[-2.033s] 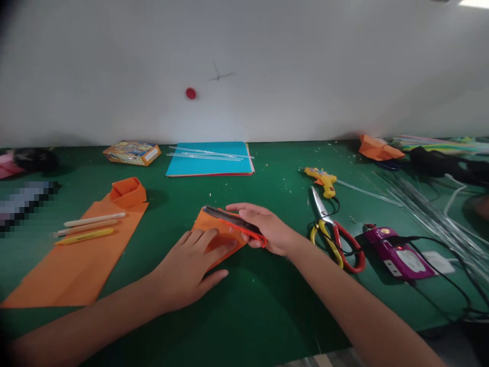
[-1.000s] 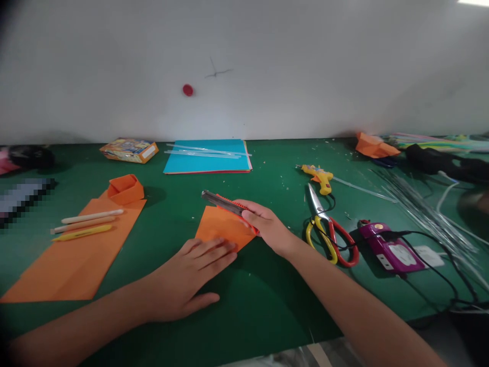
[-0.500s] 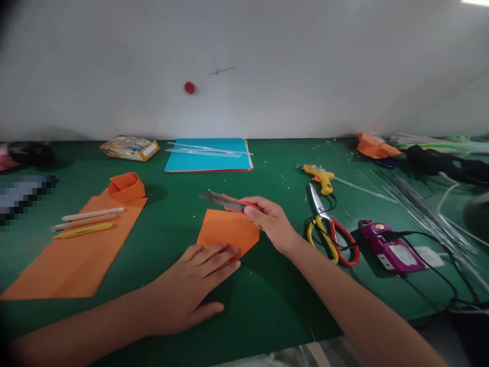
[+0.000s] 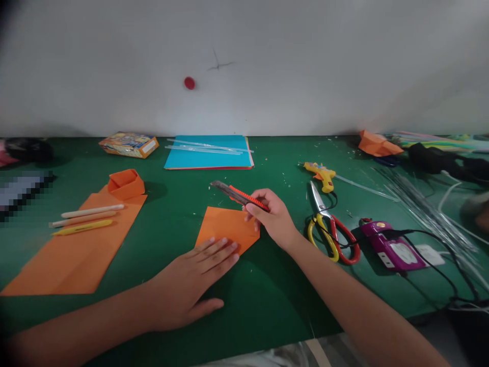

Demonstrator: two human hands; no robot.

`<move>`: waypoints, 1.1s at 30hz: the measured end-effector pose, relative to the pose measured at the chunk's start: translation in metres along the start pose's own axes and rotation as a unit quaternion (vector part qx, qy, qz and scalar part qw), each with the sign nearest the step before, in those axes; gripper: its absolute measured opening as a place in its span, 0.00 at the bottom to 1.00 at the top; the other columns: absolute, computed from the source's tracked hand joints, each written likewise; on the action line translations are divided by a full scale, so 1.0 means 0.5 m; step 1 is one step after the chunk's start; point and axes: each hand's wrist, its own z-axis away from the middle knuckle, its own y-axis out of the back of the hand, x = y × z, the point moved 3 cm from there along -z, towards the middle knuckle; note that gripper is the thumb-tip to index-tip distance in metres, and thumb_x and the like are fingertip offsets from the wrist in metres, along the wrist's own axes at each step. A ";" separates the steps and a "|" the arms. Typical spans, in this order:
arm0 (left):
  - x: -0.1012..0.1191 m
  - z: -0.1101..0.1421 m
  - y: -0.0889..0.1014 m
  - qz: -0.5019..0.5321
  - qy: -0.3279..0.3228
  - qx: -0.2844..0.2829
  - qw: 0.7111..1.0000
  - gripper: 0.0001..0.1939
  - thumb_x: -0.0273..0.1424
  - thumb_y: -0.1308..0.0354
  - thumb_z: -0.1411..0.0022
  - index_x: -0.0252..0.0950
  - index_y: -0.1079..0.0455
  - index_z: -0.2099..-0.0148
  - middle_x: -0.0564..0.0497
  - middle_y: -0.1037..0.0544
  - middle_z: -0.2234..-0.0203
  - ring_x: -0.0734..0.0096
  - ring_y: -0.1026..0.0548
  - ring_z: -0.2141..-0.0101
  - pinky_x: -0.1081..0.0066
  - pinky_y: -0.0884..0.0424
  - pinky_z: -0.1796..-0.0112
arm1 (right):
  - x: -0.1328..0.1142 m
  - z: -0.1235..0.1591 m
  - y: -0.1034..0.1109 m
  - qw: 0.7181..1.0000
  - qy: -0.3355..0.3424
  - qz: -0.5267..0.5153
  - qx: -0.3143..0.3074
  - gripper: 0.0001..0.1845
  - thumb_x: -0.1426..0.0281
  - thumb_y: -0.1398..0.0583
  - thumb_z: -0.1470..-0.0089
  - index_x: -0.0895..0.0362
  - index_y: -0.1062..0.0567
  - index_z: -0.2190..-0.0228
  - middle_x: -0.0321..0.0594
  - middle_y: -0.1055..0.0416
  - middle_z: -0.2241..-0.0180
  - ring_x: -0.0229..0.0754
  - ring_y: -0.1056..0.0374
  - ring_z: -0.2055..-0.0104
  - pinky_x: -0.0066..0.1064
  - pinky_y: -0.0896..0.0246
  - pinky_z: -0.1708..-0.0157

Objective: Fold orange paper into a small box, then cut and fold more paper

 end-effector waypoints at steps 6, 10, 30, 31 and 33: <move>0.001 0.000 -0.001 0.000 0.000 -0.025 1.000 0.38 0.48 0.53 0.26 0.30 0.52 0.25 0.39 0.52 0.27 0.50 0.53 0.28 0.52 0.53 0.31 | 0.006 0.005 0.001 0.994 -0.064 -0.018 -0.092 0.24 0.62 0.34 0.43 0.53 0.27 0.46 0.36 0.28 0.66 0.27 0.50 0.80 0.24 0.56 0.81; -0.002 0.001 0.009 0.019 -0.005 -0.020 1.000 0.38 0.48 0.51 0.27 0.32 0.53 0.25 0.40 0.50 0.27 0.50 0.53 0.28 0.51 0.53 0.31 | 0.003 0.008 -0.002 0.988 -0.094 -0.032 -0.122 0.25 0.62 0.34 0.43 0.53 0.26 0.45 0.35 0.31 0.66 0.28 0.51 0.79 0.25 0.57 0.80; -0.003 0.007 0.006 0.005 -0.028 -0.019 0.999 0.38 0.48 0.49 0.28 0.34 0.51 0.25 0.41 0.48 0.28 0.50 0.48 0.29 0.53 0.54 0.31 | -0.011 0.037 -0.050 0.990 -0.098 0.007 -0.097 0.25 0.61 0.36 0.42 0.55 0.25 0.45 0.30 0.37 0.76 0.29 0.52 0.83 0.24 0.57 0.84; -0.003 0.008 0.006 0.005 -0.027 -0.016 0.999 0.38 0.48 0.49 0.28 0.34 0.50 0.25 0.40 0.48 0.28 0.49 0.48 0.29 0.52 0.54 0.31 | -0.016 0.035 -0.043 0.991 -0.077 0.042 -0.096 0.25 0.61 0.36 0.41 0.55 0.24 0.45 0.32 0.34 0.74 0.31 0.46 0.81 0.25 0.51 0.83; -0.004 0.008 0.008 0.005 -0.020 -0.011 1.000 0.37 0.48 0.48 0.29 0.35 0.48 0.26 0.40 0.47 0.28 0.47 0.48 0.29 0.49 0.54 0.31 | -0.029 0.031 -0.029 0.987 -0.017 0.125 -0.099 0.22 0.60 0.37 0.40 0.54 0.22 0.46 0.40 0.25 0.66 0.39 0.31 0.70 0.30 0.36 0.73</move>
